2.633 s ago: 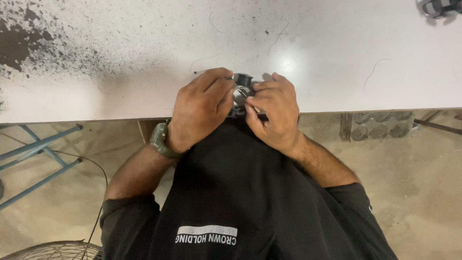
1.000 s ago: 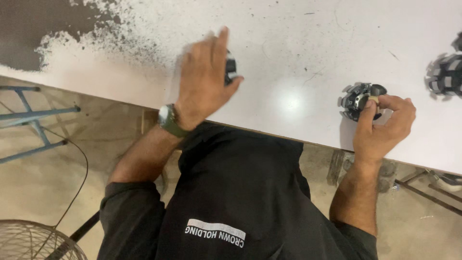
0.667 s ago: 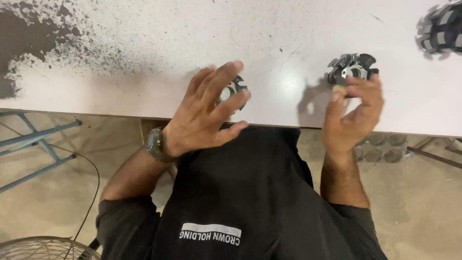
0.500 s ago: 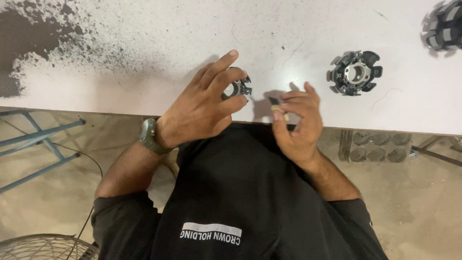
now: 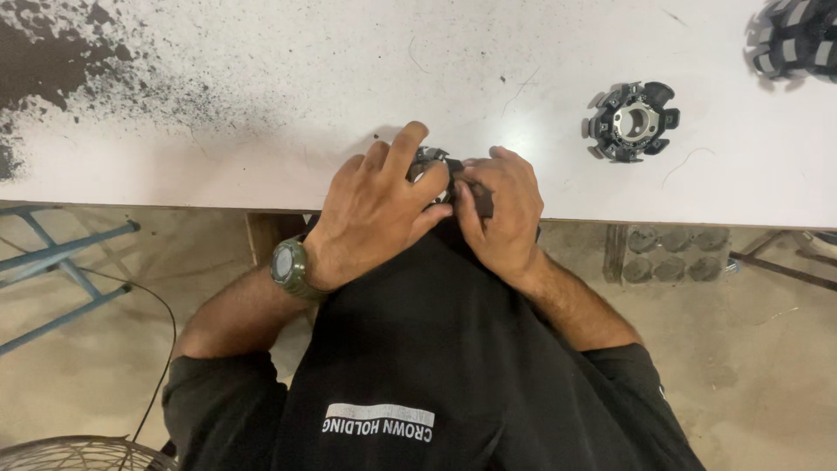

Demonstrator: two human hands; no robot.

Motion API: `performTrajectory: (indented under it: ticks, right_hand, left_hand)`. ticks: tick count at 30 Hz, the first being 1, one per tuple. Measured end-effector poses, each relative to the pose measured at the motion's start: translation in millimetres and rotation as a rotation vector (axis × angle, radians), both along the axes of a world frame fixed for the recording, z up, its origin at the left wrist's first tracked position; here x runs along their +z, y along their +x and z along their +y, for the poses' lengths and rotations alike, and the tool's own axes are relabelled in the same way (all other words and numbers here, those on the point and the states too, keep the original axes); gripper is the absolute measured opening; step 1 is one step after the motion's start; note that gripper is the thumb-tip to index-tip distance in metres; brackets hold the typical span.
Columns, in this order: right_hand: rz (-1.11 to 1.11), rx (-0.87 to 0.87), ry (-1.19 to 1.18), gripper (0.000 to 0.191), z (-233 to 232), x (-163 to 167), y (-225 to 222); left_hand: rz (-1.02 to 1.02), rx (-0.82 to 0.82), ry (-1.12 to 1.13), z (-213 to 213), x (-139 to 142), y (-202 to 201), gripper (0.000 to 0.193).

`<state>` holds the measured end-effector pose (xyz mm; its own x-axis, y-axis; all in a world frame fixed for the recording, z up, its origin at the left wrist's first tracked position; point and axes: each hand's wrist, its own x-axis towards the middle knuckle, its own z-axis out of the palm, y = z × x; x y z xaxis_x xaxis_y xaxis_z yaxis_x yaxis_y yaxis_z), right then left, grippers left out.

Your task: The person sits at a white workbench and assembles small black mechanical parts by hand, fitting pieces together and pressing them into place. Finished assemblies are set down on the table one at a time, forming a growing row of completed units.

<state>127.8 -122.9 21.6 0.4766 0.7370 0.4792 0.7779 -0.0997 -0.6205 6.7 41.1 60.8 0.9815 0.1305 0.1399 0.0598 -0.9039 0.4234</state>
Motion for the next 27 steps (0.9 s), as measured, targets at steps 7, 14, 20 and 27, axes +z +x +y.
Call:
performTrajectory:
  ticks: [7, 14, 20, 27]
  right_hand:
    - [0.038, -0.001, -0.038, 0.026, 6.3, 3.6, 7.0]
    - [-0.022, 0.016, 0.034, 0.028, 1.0, -0.7, 5.9]
    - [-0.068, 0.02, -0.029, 0.032, -10.9, -6.6, -5.9]
    - [-0.101, 0.0, -0.081, 0.03, -6.0, 2.2, -4.2]
  left_hand:
    - [-0.266, 0.035, -0.085, -2.9, -12.9, -0.5, 0.038]
    - [-0.228, 0.195, -0.17, -9.7, -32.8, -0.2, 0.021]
    - [-0.299, 0.239, -0.264, -14.6, -44.7, -3.8, 0.02]
    - [-0.368, 0.236, -0.29, -13.4, -47.9, -3.2, 0.021]
